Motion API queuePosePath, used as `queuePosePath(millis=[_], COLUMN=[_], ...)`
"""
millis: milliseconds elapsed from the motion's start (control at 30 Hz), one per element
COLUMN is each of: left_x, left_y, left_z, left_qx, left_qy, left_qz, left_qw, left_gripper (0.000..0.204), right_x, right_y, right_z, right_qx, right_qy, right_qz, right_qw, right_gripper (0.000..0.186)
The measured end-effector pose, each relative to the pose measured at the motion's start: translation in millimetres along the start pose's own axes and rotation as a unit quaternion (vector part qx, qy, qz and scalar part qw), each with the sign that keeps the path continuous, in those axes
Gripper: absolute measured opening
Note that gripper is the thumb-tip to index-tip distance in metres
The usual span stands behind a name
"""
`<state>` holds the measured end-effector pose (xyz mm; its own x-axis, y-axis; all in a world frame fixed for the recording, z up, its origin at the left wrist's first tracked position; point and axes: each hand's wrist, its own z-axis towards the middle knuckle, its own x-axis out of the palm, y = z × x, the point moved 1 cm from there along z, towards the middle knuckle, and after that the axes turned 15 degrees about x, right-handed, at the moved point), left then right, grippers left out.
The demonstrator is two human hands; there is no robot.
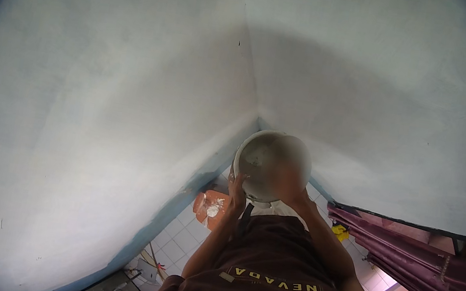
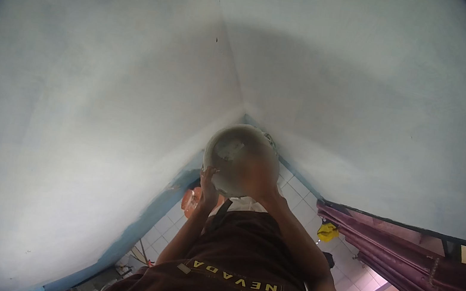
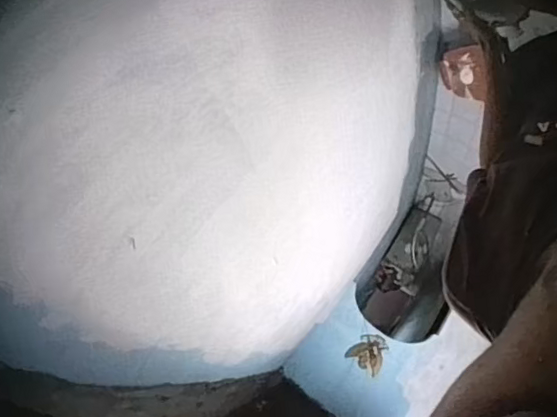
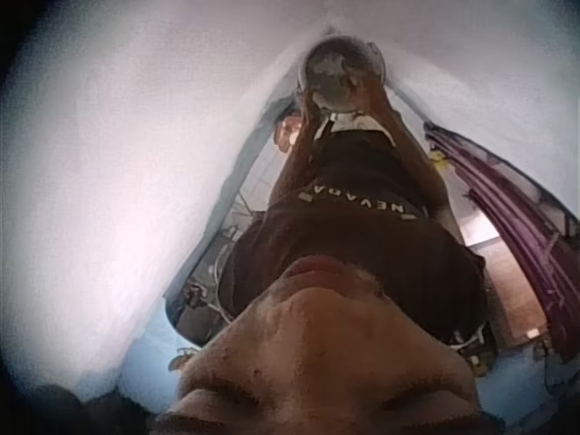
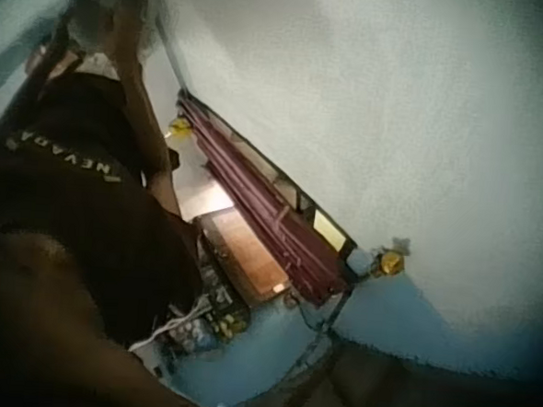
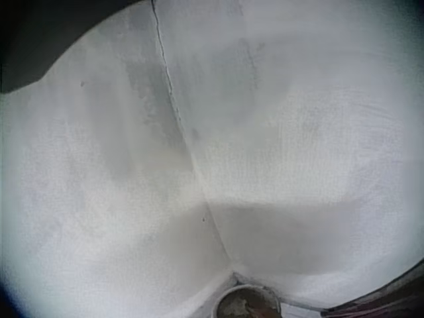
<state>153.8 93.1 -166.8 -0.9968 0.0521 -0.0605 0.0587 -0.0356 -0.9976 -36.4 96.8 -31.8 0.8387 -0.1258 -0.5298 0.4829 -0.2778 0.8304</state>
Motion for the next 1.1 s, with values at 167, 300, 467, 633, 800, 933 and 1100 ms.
queuePosePath(millis=[167, 300, 467, 633, 800, 933, 1100], left_x=[3.7, -5.0, 19.3, -27.5, -2.2, 8.1, -9.4], left_y=[-21.6, -20.6, -68.8, 98.4, 52.1, -26.3, 15.7], left_z=[-4.3, -13.4, 5.4, -6.1, 4.1, 8.7, 4.4], left_qx=[0.015, 0.142, -0.144, 0.079, 0.109, -0.099, -0.072], left_qy=[-0.045, -0.008, -0.081, -0.017, -0.049, -0.080, -0.103], left_qz=[0.011, 0.028, -0.355, -0.095, -0.183, -0.414, -0.393], left_qw=[0.999, 0.989, 0.920, 0.992, 0.976, 0.901, 0.911], left_gripper=[0.030, 0.038, 0.060, 0.103, 0.081, 0.057, 0.054], right_x=[-22.6, -43.8, -71.4, -86.8, -109.3, -143.6, -182.6], right_y=[-3.4, -8.5, -18.7, 26.9, 46.0, 86.6, 176.7], right_z=[-11.0, -15.7, -25.6, -20.6, 11.8, 39.9, 81.7], right_qx=[0.039, 0.123, 0.183, 0.143, 0.078, 0.018, -0.093], right_qy=[0.014, 0.070, 0.179, 0.182, 0.120, 0.048, -0.048], right_qz=[-0.049, 0.051, 0.408, 0.549, 0.574, 0.524, 0.461], right_qw=[0.998, 0.989, 0.876, 0.803, 0.806, 0.850, 0.881], right_gripper=[0.036, 0.033, 0.030, 0.032, 0.029, 0.015, 0.018])
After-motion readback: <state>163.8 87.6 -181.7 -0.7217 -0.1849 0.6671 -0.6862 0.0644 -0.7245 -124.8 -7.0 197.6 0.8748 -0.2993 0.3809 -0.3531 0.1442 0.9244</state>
